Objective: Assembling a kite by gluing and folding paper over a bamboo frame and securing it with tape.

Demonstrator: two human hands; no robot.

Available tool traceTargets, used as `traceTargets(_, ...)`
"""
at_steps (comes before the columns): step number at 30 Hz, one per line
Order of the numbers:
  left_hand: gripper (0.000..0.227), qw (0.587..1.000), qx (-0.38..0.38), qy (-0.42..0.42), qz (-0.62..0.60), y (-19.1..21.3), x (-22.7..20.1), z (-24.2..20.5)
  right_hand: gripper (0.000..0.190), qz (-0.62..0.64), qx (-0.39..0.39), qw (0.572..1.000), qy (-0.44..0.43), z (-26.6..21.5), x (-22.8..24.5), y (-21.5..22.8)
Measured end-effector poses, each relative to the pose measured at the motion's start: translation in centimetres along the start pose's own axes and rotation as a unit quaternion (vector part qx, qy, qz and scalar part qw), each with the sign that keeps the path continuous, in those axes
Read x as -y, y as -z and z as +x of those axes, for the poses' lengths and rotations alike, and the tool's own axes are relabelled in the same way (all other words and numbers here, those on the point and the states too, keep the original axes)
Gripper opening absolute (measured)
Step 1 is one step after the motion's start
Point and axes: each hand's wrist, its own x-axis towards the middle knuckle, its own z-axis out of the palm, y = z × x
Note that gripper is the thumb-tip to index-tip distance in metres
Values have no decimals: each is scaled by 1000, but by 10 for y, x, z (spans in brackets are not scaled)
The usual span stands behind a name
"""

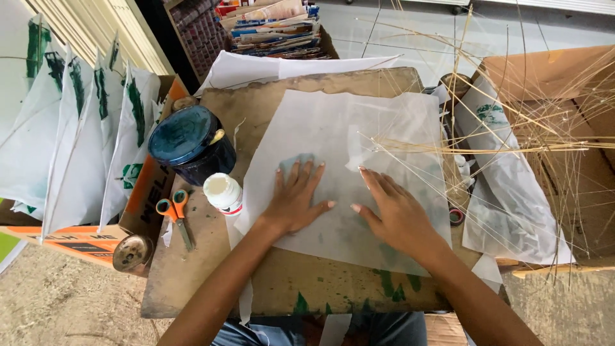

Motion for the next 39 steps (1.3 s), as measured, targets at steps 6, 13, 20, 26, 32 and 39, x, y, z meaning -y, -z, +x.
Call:
traceTargets(6, 89, 998, 5, -56, -17, 6, 18, 25, 63, 76, -6, 997, 14, 5, -4, 7)
traceTargets(13, 81, 998, -50, -26, -38, 19, 35, 28, 61, 118, 29, 992, 28, 3, -13, 11)
traceTargets(20, 63, 987, -157, 0, -39, 21, 56, 25, 84, 120, 309, 943, -36, 7, -7, 14)
traceTargets(26, 55, 956, -258, 69, -121, 26, 82, 17, 85, 106, 330, 937, -49, 8, -8, 12)
traceTargets(32, 49, 935, -334, 94, -73, 28, 94, -3, 86, 73, 324, 943, -32, 4, -12, 0)
traceTargets(39, 33, 930, -351, -38, -104, 28, 107, -31, 89, 38, 293, 955, -14, -3, -18, -11)
